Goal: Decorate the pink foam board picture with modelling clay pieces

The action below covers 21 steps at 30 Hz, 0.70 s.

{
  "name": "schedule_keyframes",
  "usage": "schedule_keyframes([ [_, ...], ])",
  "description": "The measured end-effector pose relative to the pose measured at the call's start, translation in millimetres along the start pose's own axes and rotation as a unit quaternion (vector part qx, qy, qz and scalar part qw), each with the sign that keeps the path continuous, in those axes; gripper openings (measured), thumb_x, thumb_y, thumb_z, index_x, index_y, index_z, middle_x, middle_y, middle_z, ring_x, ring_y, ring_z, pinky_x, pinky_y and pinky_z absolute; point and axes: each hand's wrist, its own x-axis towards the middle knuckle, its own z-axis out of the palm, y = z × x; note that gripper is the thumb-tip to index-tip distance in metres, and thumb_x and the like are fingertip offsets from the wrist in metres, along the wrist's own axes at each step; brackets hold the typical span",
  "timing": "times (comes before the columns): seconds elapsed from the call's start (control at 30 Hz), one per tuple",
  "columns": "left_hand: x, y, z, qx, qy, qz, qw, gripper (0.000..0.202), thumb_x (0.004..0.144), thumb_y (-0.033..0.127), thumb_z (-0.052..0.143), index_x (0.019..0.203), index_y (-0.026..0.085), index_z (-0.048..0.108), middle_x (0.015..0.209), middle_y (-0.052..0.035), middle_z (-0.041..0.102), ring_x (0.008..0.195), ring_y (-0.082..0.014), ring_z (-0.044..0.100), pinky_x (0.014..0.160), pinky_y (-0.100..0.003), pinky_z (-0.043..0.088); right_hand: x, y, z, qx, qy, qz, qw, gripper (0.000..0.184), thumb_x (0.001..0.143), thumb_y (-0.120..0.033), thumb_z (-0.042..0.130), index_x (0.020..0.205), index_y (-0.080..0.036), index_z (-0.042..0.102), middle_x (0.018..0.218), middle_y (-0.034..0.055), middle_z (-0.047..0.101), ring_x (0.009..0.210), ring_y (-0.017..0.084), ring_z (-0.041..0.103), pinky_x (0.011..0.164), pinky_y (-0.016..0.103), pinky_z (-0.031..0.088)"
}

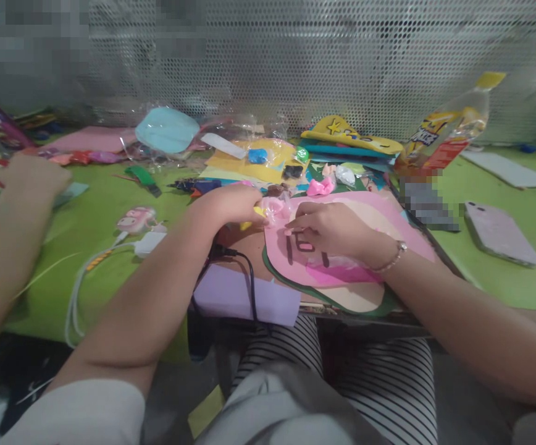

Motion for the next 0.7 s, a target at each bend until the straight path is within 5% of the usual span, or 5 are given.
schedule_keyframes([
  [0.7,2.2,-3.2,3.6,-0.004,0.012,-0.001,1.0,0.04,0.071,0.054,0.05,0.081,0.017,0.063,0.08,-0.0073,0.063,0.062,-0.0163,0.051,0.053,-0.026,0.029,-1.9,-0.5,-2.0,-0.014,0.003,0.001,1.0,0.036,0.079,-0.012,0.045,0.103,-0.024,0.071,0.092,0.0037,0.064,0.067,0.012,0.051,0.055,0.026,0.027],
])
